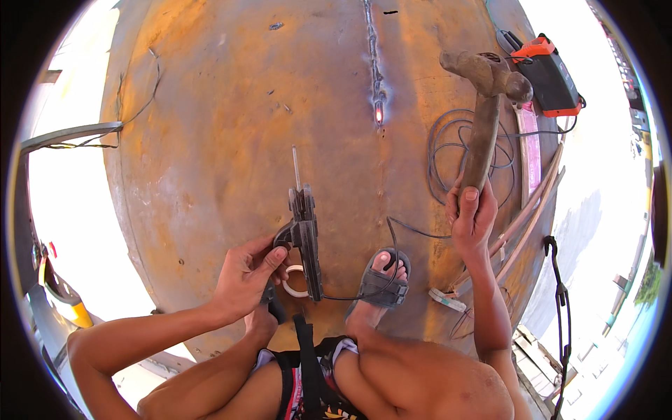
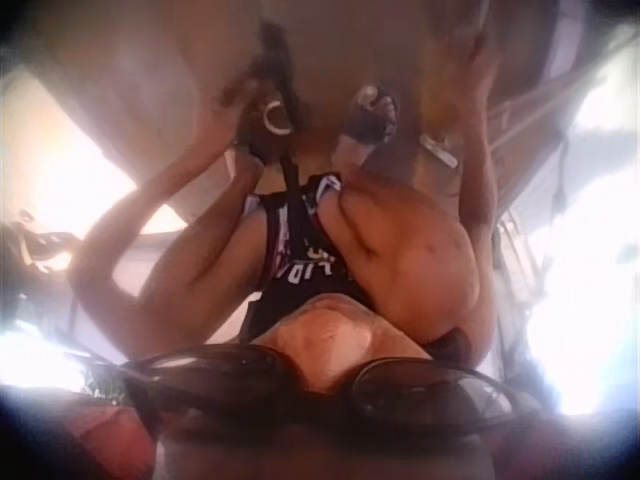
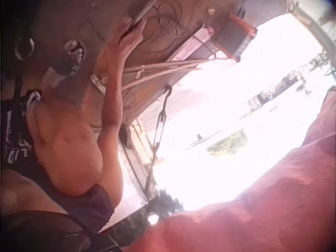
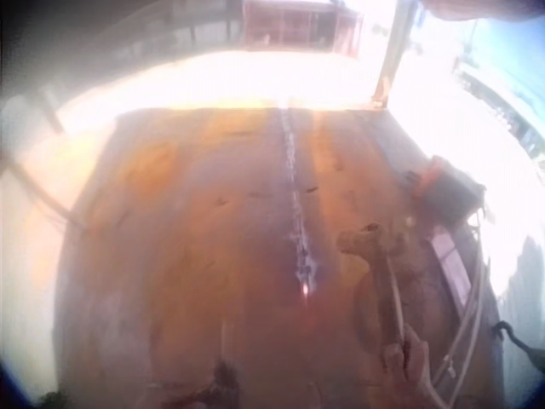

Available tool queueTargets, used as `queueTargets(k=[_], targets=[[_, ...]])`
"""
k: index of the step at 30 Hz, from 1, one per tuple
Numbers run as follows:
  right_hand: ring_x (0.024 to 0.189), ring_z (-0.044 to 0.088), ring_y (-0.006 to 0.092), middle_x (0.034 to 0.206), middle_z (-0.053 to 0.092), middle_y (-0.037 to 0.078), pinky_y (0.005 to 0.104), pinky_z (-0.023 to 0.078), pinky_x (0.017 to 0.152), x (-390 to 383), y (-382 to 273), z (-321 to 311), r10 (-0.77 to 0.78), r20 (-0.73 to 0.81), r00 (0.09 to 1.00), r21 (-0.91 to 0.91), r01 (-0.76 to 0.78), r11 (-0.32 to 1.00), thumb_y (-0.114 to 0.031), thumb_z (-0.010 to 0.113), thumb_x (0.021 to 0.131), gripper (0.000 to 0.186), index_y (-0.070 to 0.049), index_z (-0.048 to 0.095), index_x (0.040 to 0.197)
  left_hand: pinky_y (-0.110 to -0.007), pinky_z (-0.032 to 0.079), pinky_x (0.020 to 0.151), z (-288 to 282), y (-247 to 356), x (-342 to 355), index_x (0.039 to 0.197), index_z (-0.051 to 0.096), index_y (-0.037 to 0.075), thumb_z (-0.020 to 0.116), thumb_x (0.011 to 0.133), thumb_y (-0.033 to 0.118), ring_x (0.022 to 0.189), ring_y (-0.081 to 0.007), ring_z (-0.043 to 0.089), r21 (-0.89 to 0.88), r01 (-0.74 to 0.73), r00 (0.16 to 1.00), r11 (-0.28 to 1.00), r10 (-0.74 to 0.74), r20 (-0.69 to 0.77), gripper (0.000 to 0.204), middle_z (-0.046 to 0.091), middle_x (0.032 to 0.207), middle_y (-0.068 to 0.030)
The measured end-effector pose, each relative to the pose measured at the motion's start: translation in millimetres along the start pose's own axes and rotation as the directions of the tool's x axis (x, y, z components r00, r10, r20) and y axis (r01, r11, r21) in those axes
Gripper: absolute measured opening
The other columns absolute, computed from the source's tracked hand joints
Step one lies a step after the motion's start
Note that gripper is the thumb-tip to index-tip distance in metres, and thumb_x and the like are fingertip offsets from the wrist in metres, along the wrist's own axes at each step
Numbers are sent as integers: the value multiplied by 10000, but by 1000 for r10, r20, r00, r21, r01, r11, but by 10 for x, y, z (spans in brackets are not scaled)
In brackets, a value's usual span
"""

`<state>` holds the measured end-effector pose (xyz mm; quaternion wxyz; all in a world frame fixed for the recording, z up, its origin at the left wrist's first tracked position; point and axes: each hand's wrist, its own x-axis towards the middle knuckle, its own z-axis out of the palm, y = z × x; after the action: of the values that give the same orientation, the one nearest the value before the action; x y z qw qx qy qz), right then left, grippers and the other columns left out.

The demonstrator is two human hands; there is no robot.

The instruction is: The person welds a seam on a large curved metal surface using a handheld welding torch, then uses a hammer to chip away slag from the weld bead. The person repeats this cycle of welding and chipping along the seam.

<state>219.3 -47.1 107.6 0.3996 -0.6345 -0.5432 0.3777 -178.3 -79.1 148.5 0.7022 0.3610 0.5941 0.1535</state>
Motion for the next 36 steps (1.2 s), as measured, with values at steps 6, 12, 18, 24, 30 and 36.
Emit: queueTargets(k=[6,12,18,24,30,36], targets=[[605,533,455,680,550,230,464,451,586,1,1094,415,82,-3,997,-445,-75,893,-445,594,1167,496,33,584,1038,-282,554,768,-113,356,-61,1271,730,-27,644,1172,308,834,-86,642,53,-37,997,998,33,68,360,715,958,-18],[568,535,219,657,507,126,385,424,566,186,179,-186,101,10,995,-276,-94,956,-482,575,1176,503,3,581,1043,-274,549,770,-208,385,308,1268,728,-20,656,1164,340,848,-85,654,37,-19,993,999,15,119,382,727,986,-20],[559,413,30,758,482,-40,227,357,496,631,-1117,-434,72,115,991,-276,-38,960,-495,482,1210,489,-21,583,1280,-273,541,771,-245,100,814,1277,729,0,660,1163,344,842,-88,654,-36,-71,964,997,78,254,369,722,991,-15],[647,484,65,790,492,-31,275,402,589,516,-1417,-23,370,37,928,-275,-347,897,-496,544,1191,465,-55,591,1052,-283,534,770,-168,-139,927,1293,724,-12,659,1167,301,845,-97,641,-143,-3,950,990,48,308,344,711,983,-17],[656,480,92,796,535,-3,302,416,612,-174,-418,735,493,-205,845,209,-455,866,-417,584,1186,390,-39,561,1096,-275,529,765,-169,-265,922,1339,706,-27,665,1164,288,859,-104,637,-199,-32,940,980,97,326,363,694,990,-21],[620,541,367,728,560,206,455,458,643,-547,599,1136,465,-241,852,-144,-505,851,-451,584,1174,481,22,561,1090,-258,514,728,-362,-522,825,1346,697,-24,661,1165,307,839,-89,607,-115,-60,952,992,92,293,379,655,967,-9]])
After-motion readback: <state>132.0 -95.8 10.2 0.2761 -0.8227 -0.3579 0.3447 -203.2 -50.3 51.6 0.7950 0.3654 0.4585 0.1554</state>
